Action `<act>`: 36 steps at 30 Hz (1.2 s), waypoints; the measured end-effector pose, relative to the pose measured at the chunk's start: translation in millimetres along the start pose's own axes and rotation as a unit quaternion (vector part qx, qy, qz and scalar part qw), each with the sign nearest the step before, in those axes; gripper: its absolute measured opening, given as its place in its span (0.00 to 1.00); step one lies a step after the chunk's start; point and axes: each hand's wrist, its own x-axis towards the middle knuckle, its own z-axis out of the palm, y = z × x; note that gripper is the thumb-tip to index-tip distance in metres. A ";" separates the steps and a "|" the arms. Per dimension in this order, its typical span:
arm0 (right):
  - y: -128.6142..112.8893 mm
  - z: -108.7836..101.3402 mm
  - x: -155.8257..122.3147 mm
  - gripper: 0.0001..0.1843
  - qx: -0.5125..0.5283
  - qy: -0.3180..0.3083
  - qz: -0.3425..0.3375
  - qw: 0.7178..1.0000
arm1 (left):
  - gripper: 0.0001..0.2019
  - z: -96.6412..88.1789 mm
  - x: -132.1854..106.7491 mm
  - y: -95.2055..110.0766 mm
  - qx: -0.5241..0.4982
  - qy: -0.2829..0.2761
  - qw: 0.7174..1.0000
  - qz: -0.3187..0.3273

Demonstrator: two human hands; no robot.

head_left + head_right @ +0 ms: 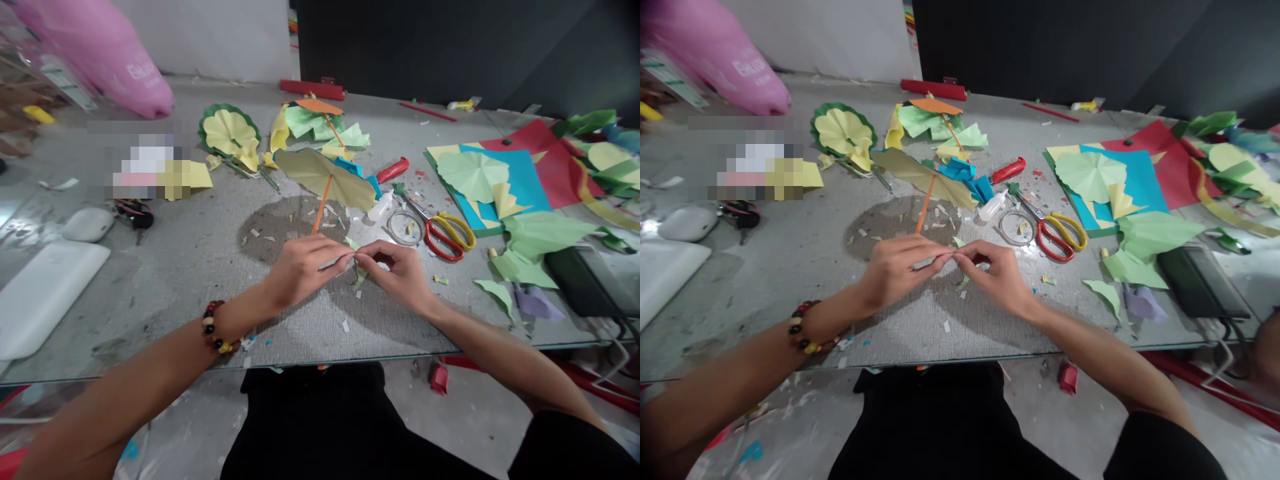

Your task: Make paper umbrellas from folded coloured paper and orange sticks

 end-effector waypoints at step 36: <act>-3.5 2.7 -3.5 0.11 0.026 0.064 0.007 0.998 | 0.12 -0.1 -4.0 12.6 0.120 0.035 0.991 0.047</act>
